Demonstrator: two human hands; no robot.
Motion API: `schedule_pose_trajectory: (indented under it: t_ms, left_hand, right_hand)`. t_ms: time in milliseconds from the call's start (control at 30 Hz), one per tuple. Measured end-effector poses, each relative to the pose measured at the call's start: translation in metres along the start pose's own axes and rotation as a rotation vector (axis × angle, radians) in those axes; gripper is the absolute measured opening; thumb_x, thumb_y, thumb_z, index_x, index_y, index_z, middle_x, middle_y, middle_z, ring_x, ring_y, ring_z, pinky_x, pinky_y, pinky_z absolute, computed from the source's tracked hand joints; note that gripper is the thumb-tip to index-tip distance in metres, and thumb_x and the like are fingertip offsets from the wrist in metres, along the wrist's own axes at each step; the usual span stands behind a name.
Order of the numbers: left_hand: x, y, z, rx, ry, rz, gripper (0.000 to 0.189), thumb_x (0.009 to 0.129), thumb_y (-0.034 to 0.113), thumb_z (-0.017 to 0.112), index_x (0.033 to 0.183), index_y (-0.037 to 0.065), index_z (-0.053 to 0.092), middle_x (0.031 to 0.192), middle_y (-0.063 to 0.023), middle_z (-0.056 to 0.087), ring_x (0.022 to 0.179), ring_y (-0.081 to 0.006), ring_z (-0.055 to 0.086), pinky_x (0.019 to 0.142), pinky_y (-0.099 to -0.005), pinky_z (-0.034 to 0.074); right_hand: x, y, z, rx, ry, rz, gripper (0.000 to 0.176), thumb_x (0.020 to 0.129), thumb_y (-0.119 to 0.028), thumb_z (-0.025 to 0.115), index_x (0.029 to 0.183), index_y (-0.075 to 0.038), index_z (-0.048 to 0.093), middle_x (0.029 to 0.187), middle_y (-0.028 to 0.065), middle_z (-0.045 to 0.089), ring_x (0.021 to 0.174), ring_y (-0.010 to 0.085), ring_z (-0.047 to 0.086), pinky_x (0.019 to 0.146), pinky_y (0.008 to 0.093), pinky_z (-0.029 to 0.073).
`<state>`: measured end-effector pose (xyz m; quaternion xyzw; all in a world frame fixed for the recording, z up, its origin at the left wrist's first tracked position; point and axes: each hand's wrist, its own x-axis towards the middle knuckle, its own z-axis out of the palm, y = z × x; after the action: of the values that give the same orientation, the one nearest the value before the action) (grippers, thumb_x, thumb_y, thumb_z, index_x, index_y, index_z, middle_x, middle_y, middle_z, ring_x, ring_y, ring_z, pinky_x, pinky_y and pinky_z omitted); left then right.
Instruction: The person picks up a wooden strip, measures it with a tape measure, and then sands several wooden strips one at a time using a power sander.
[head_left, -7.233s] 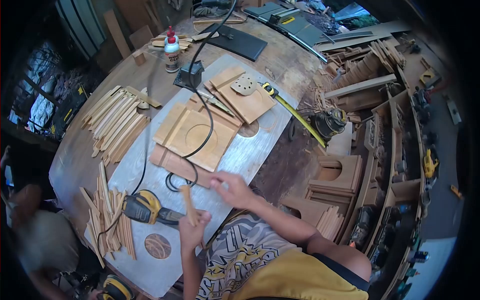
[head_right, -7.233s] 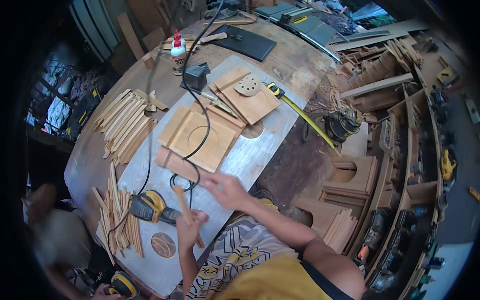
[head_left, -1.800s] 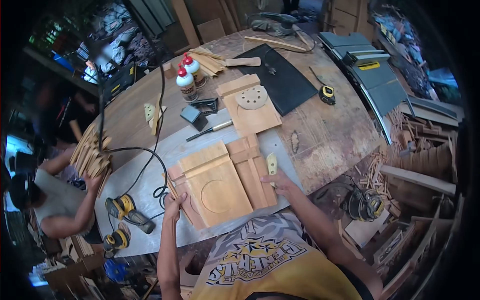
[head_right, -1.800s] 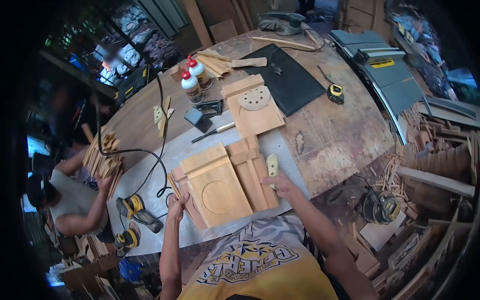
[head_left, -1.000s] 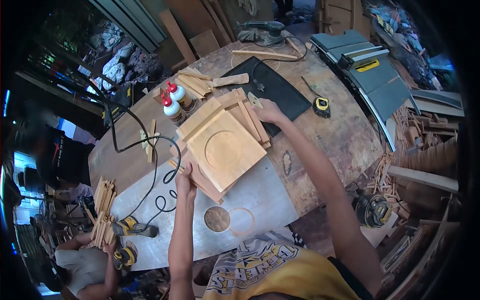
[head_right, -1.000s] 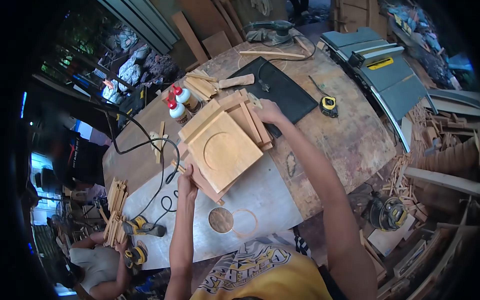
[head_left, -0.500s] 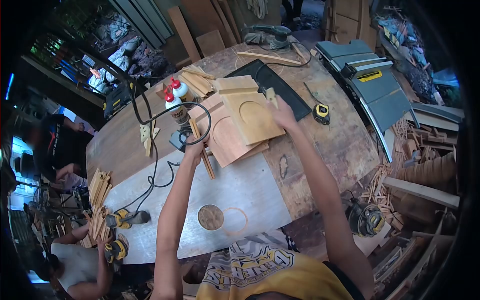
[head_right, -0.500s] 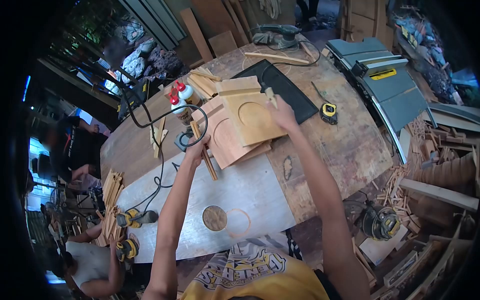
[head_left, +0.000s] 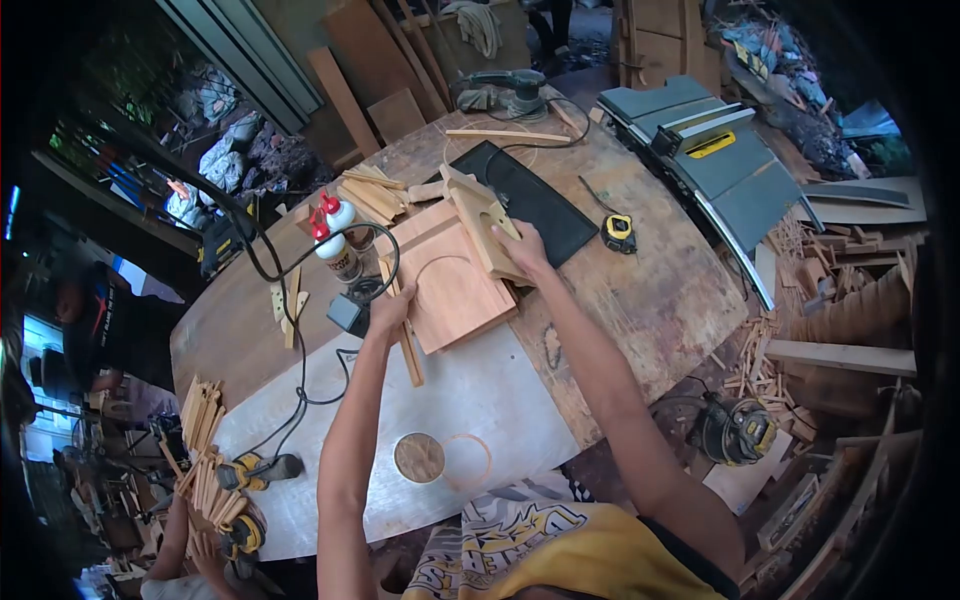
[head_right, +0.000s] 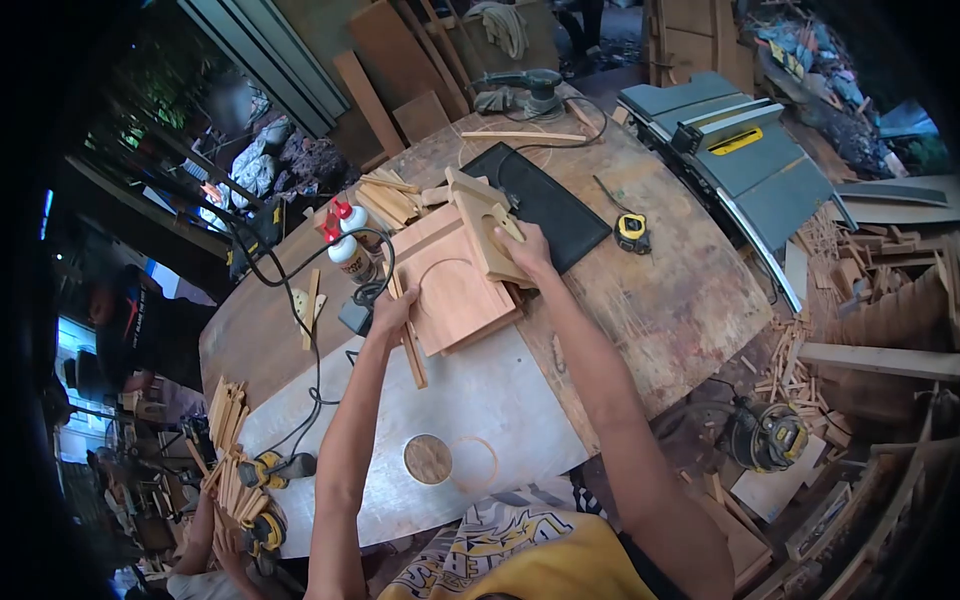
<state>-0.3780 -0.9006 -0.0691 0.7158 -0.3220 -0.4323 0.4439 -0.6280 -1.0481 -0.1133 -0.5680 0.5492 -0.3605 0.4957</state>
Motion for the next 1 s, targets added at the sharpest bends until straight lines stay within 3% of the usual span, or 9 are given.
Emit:
schedule_pose_trajectory:
  t_ms: [133,233,467,600,633,667,800,967,1000]
  left_hand:
    - [0.002,0.002,0.006,0.044,0.103,0.014,0.047,0.09,0.026,0.073,0.12,-0.006,0.06,0.107,-0.0157,0.068,0.09,-0.0208,0.066,0.078,-0.0359,0.056]
    - [-0.003,0.005,0.01,0.022,0.148,-0.034,0.041,0.09,0.023,0.072,0.116,-0.007,0.061,0.108,-0.0162,0.067,0.091,-0.0214,0.066,0.078,-0.0362,0.056]
    - [-0.014,0.015,0.01,-0.018,-0.007,-0.114,0.022,0.092,0.016,0.069,0.104,-0.003,0.065,0.096,-0.0094,0.065,0.083,-0.0166,0.062,0.069,-0.0336,0.051]
    - [-0.007,-0.009,-0.004,-0.185,-0.073,-0.002,0.016,0.093,0.011,0.065,0.1,-0.003,0.064,0.094,-0.0072,0.064,0.083,-0.0164,0.063,0.075,-0.0309,0.054]
    - [-0.008,-0.013,-0.013,-0.211,-0.174,0.032,0.042,0.094,0.011,0.062,0.13,-0.008,0.051,0.111,-0.0113,0.064,0.097,-0.019,0.064,0.085,-0.0318,0.055]
    - [-0.014,-0.017,-0.018,-0.221,-0.169,0.029,0.042,0.094,0.011,0.062,0.13,-0.008,0.051,0.111,-0.0113,0.064,0.097,-0.019,0.064,0.085,-0.0318,0.055]
    - [-0.062,-0.041,-0.052,-0.102,0.101,0.04,0.058,0.095,0.019,0.066,0.14,-0.008,0.041,0.11,-0.0123,0.066,0.095,-0.0174,0.068,0.083,-0.0269,0.055]
    - [-0.152,-0.11,-0.088,0.148,0.324,0.145,0.049,0.094,0.012,0.057,0.14,-0.004,0.046,0.13,-0.0183,0.06,0.111,-0.0241,0.063,0.096,-0.0343,0.05]
    - [-0.163,-0.132,-0.093,0.474,0.365,0.245,0.051,0.093,0.009,0.055,0.141,-0.003,0.044,0.137,-0.0215,0.054,0.12,-0.0293,0.057,0.101,-0.0366,0.046]
  right_hand:
    - [0.03,0.01,-0.001,-0.142,0.345,-0.338,0.047,0.078,-0.035,0.08,0.112,-0.004,0.07,0.105,0.0147,0.072,0.097,0.0284,0.069,0.088,0.0368,0.052]
    - [0.044,-0.014,-0.015,0.095,-0.004,-0.018,0.04,0.078,-0.019,0.082,0.112,-0.002,0.069,0.109,0.0061,0.071,0.092,0.0139,0.067,0.081,0.0296,0.054]
    - [0.055,-0.039,-0.022,0.595,-0.201,-0.004,0.049,0.079,-0.012,0.082,0.122,-0.002,0.062,0.108,0.0063,0.07,0.093,0.0155,0.068,0.08,0.0317,0.056]
    - [0.079,-0.045,-0.054,0.468,-0.152,-0.119,0.039,0.08,-0.009,0.08,0.115,-0.002,0.065,0.103,0.0059,0.07,0.087,0.0147,0.068,0.076,0.0306,0.056]
    - [0.093,-0.04,-0.067,0.43,-0.149,-0.13,0.037,0.082,-0.009,0.079,0.115,-0.002,0.065,0.103,0.0054,0.07,0.085,0.0143,0.068,0.075,0.0307,0.056]
    - [0.099,-0.041,-0.081,0.422,-0.157,-0.129,0.037,0.082,-0.009,0.079,0.115,-0.002,0.065,0.103,0.0054,0.07,0.085,0.0143,0.068,0.075,0.0307,0.056]
    - [0.128,-0.029,-0.14,0.506,-0.197,-0.223,0.037,0.083,-0.012,0.079,0.116,-0.002,0.065,0.102,0.0051,0.07,0.087,0.014,0.067,0.075,0.0303,0.056]
    - [0.115,-0.042,-0.178,-0.036,-0.136,-0.187,0.05,0.08,-0.025,0.08,0.12,0.001,0.065,0.11,0.0063,0.069,0.098,0.0157,0.062,0.088,0.0328,0.049]
    - [0.116,-0.04,-0.177,-0.149,-0.156,-0.231,0.049,0.081,-0.024,0.079,0.121,0.0,0.065,0.11,0.007,0.069,0.1,0.016,0.062,0.089,0.0331,0.049]
